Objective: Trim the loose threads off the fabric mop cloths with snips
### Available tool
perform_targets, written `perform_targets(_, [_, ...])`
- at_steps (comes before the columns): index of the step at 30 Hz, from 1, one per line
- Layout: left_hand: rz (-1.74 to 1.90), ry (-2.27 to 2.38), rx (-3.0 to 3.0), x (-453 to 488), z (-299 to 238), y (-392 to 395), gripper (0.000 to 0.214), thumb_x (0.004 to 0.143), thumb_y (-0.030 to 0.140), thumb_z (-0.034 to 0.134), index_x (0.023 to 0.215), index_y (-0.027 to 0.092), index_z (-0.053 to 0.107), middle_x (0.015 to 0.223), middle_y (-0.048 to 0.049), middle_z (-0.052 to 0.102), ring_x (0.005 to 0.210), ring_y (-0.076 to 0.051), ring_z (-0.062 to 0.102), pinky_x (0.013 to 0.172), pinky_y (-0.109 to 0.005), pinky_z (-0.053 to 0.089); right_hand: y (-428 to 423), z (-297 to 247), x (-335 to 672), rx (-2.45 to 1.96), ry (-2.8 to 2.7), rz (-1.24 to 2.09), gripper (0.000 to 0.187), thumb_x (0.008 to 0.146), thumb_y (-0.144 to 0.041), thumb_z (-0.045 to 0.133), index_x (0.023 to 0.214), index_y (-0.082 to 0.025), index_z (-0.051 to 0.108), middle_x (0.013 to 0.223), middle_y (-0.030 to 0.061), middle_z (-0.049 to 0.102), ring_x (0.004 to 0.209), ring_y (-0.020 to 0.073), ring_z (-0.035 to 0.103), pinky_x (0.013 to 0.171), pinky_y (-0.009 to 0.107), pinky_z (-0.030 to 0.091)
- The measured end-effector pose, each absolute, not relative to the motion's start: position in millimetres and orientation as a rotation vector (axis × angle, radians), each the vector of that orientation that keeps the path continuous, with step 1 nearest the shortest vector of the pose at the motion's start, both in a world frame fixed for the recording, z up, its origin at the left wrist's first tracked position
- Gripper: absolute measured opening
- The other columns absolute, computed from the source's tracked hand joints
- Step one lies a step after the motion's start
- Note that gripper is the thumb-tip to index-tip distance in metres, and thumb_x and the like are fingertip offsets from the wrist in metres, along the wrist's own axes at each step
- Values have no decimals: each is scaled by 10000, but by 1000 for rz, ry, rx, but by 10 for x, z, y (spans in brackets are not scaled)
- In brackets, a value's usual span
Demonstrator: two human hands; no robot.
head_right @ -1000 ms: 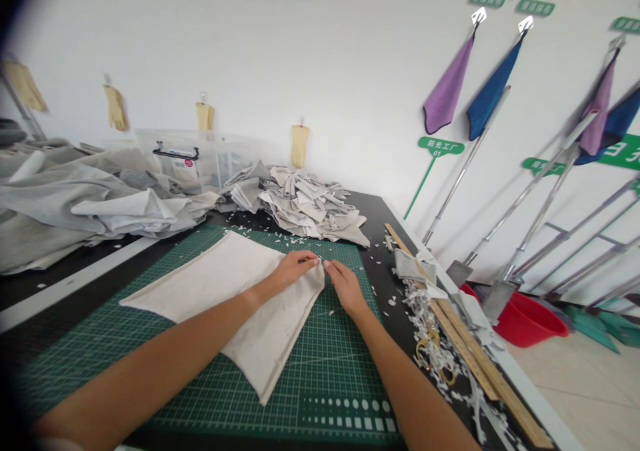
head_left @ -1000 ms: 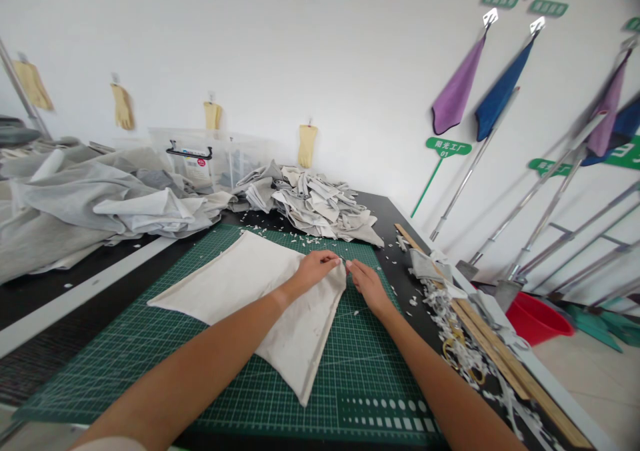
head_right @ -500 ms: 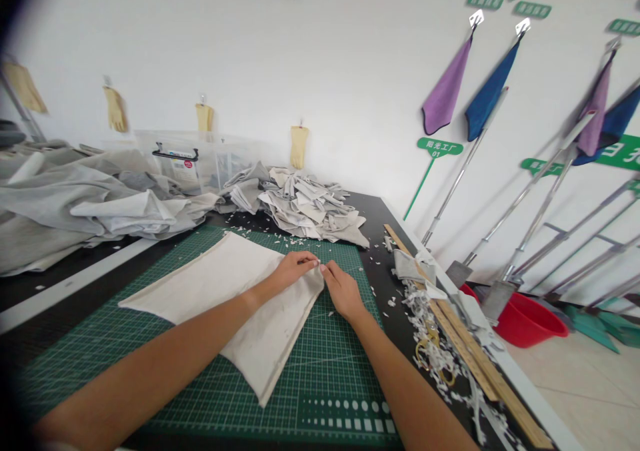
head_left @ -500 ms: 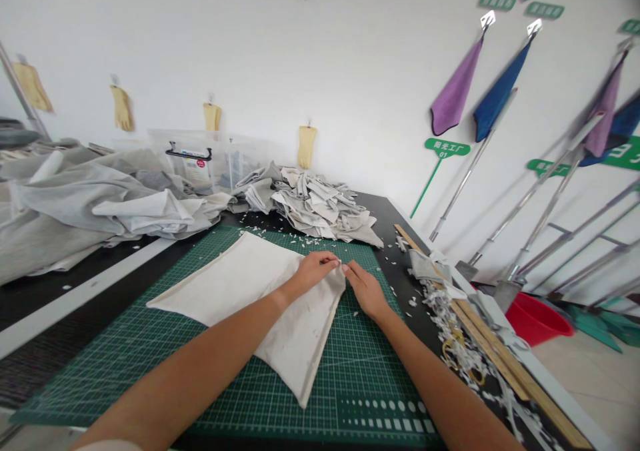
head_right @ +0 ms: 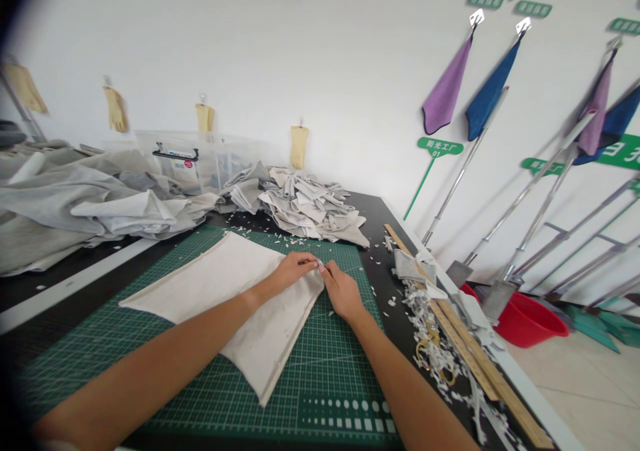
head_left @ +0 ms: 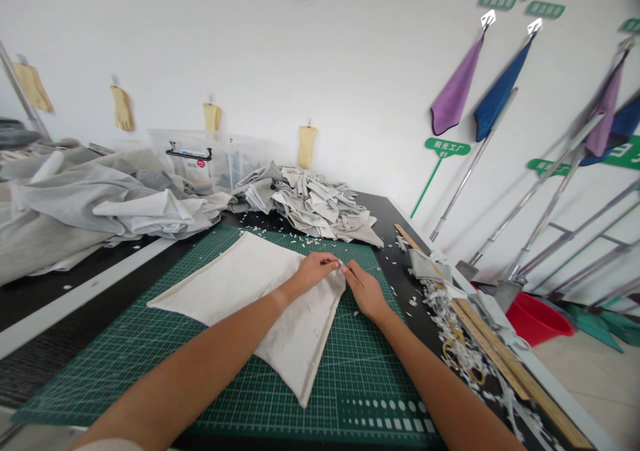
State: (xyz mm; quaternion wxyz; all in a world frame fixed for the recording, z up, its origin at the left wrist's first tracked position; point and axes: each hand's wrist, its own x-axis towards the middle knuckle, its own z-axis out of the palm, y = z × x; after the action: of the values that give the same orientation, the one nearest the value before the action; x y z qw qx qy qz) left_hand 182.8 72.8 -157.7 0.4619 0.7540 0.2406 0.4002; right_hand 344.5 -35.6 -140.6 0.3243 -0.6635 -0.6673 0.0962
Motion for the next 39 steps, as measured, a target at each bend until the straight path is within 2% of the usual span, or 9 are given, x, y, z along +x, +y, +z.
perform_targets(23, [967,555,1809,1841,-1622,777,261,832,381,661,888,147,763,900,-69,756,859,-203,671,803,-292,495,-344,-1420,3453,-1697,-1779,235,356,1024,-521,301,858,-260,477,712,-19,558,665,189,558,623,261,328])
perform_targets(31, [969,530,1801,1832,-1610,757,304,848,417,649,941,154,770,942,-68,759,897,-208,667,830,-294,492,-344,-1419,3444,-1646,-1722,247,397,1026,-517,286,808,-249,482,698,-5,552,654,187,543,625,273,345])
perform_targets(39, [1002,586,1829,1840,-1573,733,272,841,395,638,903,160,760,886,-55,750,839,-200,661,777,-289,495,-255,-1435,3448,-1615,-1510,438,428,930,-621,449,917,-222,602,657,-29,531,609,157,473,577,252,338])
